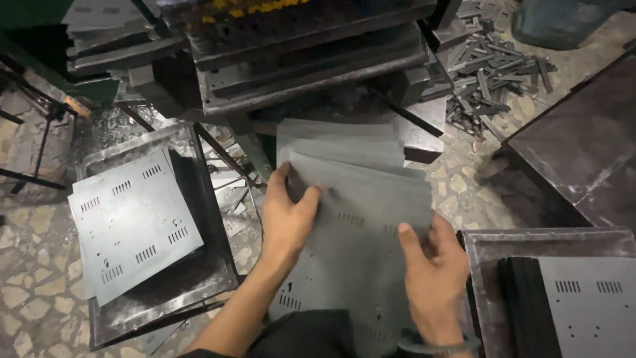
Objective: Placing metal sheets into a stamping press and stacking the processed pieces.
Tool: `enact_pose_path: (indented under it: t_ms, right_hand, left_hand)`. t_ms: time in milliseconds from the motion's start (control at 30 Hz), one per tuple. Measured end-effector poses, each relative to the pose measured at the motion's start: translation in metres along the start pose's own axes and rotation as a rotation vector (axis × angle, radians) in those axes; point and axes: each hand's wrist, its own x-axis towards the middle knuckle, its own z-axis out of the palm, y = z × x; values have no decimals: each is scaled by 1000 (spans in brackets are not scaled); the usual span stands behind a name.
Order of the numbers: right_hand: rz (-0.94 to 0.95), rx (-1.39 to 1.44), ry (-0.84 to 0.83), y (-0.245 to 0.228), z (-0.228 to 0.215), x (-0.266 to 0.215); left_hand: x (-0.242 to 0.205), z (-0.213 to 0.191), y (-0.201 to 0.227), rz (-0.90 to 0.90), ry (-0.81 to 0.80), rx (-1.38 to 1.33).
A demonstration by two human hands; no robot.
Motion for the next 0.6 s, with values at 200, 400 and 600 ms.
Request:
enact_pose_path:
  t_ms: [200,400,600]
  right_hand:
    - [-67,0,110,17,-20,-29]
    - [-232,-22,263,40,-52,-34]
    - [-669,152,-389,93,-73,-35]
  left_hand:
    - [-13,-20,40,-177,-73,-275]
    - [-36,-66,46,-259,-297,-275]
    - [-45,-89,-6,192,-567,-466]
